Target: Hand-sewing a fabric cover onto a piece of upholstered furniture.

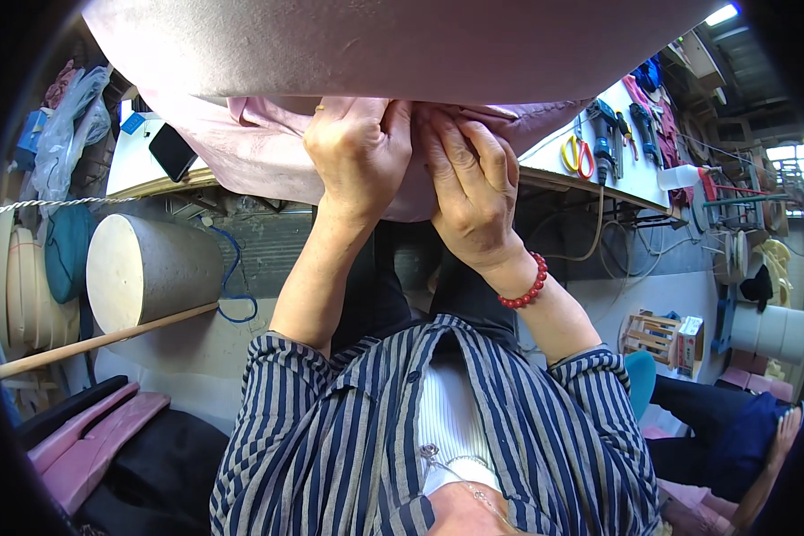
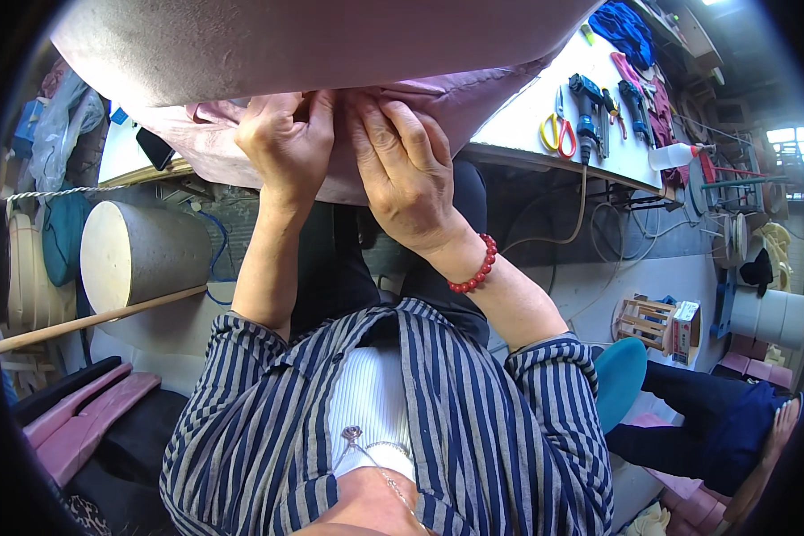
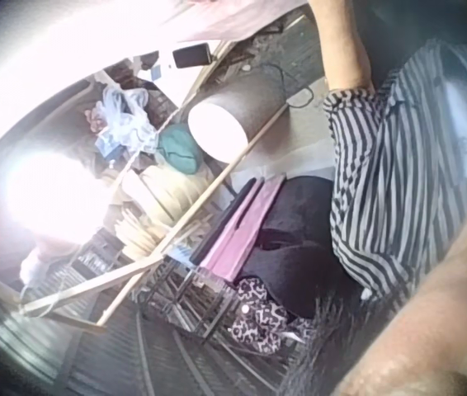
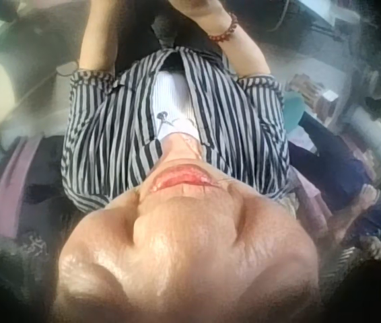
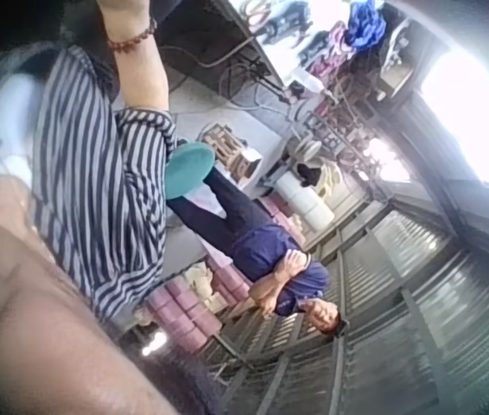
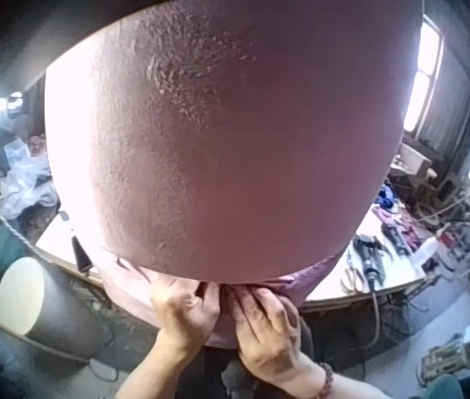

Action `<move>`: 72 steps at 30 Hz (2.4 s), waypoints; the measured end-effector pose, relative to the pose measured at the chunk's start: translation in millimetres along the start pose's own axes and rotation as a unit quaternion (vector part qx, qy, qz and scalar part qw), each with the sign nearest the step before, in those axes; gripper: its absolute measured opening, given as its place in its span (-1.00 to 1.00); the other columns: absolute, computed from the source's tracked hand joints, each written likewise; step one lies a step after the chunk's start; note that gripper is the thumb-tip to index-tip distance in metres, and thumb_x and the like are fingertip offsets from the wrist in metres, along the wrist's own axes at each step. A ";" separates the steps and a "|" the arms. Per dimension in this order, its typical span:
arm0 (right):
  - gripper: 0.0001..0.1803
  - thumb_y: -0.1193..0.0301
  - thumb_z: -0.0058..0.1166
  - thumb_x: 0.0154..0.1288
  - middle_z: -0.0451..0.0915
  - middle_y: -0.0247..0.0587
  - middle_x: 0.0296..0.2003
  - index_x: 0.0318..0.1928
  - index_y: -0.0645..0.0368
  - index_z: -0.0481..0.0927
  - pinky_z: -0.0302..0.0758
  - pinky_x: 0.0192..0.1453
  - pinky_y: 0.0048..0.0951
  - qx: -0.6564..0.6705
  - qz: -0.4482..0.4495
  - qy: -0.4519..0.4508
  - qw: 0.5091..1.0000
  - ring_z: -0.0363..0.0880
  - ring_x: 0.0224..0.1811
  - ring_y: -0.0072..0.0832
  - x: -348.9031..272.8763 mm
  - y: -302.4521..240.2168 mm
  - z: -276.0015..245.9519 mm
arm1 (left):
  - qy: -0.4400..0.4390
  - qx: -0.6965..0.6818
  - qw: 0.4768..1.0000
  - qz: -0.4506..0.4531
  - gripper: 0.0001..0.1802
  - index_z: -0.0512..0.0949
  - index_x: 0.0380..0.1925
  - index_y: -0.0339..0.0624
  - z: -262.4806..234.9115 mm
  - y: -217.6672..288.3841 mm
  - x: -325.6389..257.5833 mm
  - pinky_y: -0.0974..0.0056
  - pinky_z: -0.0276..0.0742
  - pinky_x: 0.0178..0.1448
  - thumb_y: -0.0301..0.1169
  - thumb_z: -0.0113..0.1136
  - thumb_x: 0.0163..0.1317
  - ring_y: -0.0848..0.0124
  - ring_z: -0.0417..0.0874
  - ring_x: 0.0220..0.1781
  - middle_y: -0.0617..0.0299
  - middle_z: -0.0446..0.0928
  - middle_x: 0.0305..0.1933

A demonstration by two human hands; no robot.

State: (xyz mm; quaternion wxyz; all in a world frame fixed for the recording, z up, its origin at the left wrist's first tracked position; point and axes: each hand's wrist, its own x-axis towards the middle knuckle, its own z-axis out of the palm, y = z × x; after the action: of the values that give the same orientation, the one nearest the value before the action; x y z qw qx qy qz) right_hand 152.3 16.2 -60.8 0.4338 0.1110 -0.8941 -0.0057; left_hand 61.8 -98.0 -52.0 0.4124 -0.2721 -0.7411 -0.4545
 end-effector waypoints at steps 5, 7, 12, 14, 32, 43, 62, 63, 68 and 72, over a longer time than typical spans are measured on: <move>-0.60 0.45 0.09 0.18 0.58 -0.07 0.13 0.05 0.28 0.63 0.28 0.42 -0.22 -0.043 0.001 -0.084 0.996 0.47 0.24 -0.26 12.4 -8.5 -10.5 | 0.018 0.000 1.000 0.013 -0.86 0.66 -0.40 -0.18 2.7 2.8 -0.1 0.18 0.58 -0.26 -0.56 0.38 -0.02 0.15 0.65 -0.38 0.13 0.64 -0.42; -0.57 0.43 0.10 0.15 0.57 -0.01 0.12 0.06 0.29 0.61 0.24 0.46 -0.19 -0.056 -0.004 -0.098 0.994 0.46 0.26 -0.20 17.4 -11.9 -11.1 | 0.010 -0.015 1.000 0.010 -0.89 0.66 -0.41 -0.19 1.3 1.1 -3.0 0.23 0.58 -0.28 -0.57 0.38 0.02 0.21 0.66 -0.40 0.14 0.64 -0.42; -0.59 0.47 0.09 0.14 0.59 0.02 0.05 0.03 0.30 0.61 0.34 0.38 -0.15 -0.050 0.000 -0.136 0.989 0.51 0.19 -0.13 25.5 -9.8 -17.3 | -0.013 -0.059 0.998 0.030 -0.90 0.66 -0.41 -0.20 -0.1 -2.0 -4.4 0.28 0.57 -0.29 -0.60 0.36 0.06 0.27 0.66 -0.41 0.18 0.64 -0.43; -0.65 0.50 0.06 0.12 0.61 0.00 -0.03 -0.04 0.30 0.63 0.42 0.30 -0.18 0.034 0.021 -0.123 0.992 0.54 0.11 -0.16 27.6 -0.2 -21.1 | -0.027 -0.067 0.996 0.055 -0.89 0.65 -0.42 -0.19 -2.0 -3.8 -7.0 0.28 0.57 -0.28 -0.62 0.36 0.05 0.28 0.67 -0.38 0.18 0.64 -0.42; -0.74 0.67 0.18 -0.01 0.72 -0.11 -0.23 -0.24 0.26 0.71 0.58 0.08 -0.22 0.173 0.035 0.057 0.983 0.68 -0.07 -0.16 19.4 16.9 -15.8 | -0.002 -0.051 0.998 -0.034 -0.80 0.61 -0.55 -0.20 -1.6 10.0 -10.4 0.22 0.55 -0.31 -0.72 0.31 -0.20 0.22 0.61 -0.40 0.18 0.57 -0.49; -0.79 0.72 0.24 0.02 0.72 -0.09 -0.26 -0.27 0.30 0.71 0.64 0.03 -0.30 0.168 0.076 0.106 0.977 0.72 -0.08 -0.21 10.8 19.3 -30.5 | 0.019 -0.048 0.998 -0.026 -0.79 0.57 -0.60 -0.19 3.7 9.7 -14.4 0.22 0.49 -0.39 -0.71 0.34 -0.23 0.25 0.57 -0.46 0.20 0.51 -0.54; -0.77 0.55 0.33 0.06 0.71 -0.06 -0.25 -0.20 0.26 0.70 0.55 0.08 -0.24 0.101 0.157 0.015 0.982 0.65 -0.07 -0.12 25.3 56.6 -41.5 | 0.090 -0.030 0.993 0.074 -0.83 0.58 -0.51 -0.17 4.8 23.0 -12.4 0.19 0.46 -0.20 -0.65 0.30 -0.12 0.21 0.54 -0.33 0.17 0.53 -0.38; -0.76 0.54 0.34 0.05 0.71 -0.07 -0.25 -0.20 0.25 0.71 0.55 0.08 -0.24 0.117 0.170 0.013 0.978 0.65 -0.07 -0.14 25.5 56.7 -41.0 | 0.062 -0.049 0.994 0.072 -0.82 0.60 -0.44 -0.15 -1.2 31.3 -18.7 0.22 0.41 -0.23 -0.60 0.33 -0.10 0.27 0.52 -0.35 0.20 0.51 -0.40; -0.74 0.50 0.38 0.02 0.71 -0.08 -0.24 -0.22 0.25 0.71 0.54 0.07 -0.22 0.124 0.157 0.027 0.980 0.65 -0.10 -0.15 27.3 56.2 -35.8 | -0.049 0.018 0.996 0.073 -0.74 0.66 -0.24 -0.22 -2.0 36.8 -25.5 0.20 0.43 -0.16 -0.34 0.37 0.09 0.21 0.58 -0.19 0.18 0.59 -0.21; -0.75 0.48 0.39 0.01 0.71 -0.12 -0.25 -0.23 0.22 0.72 0.51 0.10 -0.21 0.101 0.154 0.030 0.982 0.63 -0.08 -0.18 25.4 54.7 -34.3 | -0.065 0.043 0.996 0.032 -0.69 0.64 -0.19 -0.31 4.5 41.3 -24.7 0.13 0.44 -0.04 -0.31 0.33 0.15 0.10 0.56 -0.13 0.06 0.58 -0.16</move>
State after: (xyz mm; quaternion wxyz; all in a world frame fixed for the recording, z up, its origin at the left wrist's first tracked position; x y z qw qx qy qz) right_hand 153.1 67.4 -14.0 0.4428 0.0151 -0.8830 0.1551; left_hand 105.0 -76.6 -55.8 0.3892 -0.3064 -0.7758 -0.3907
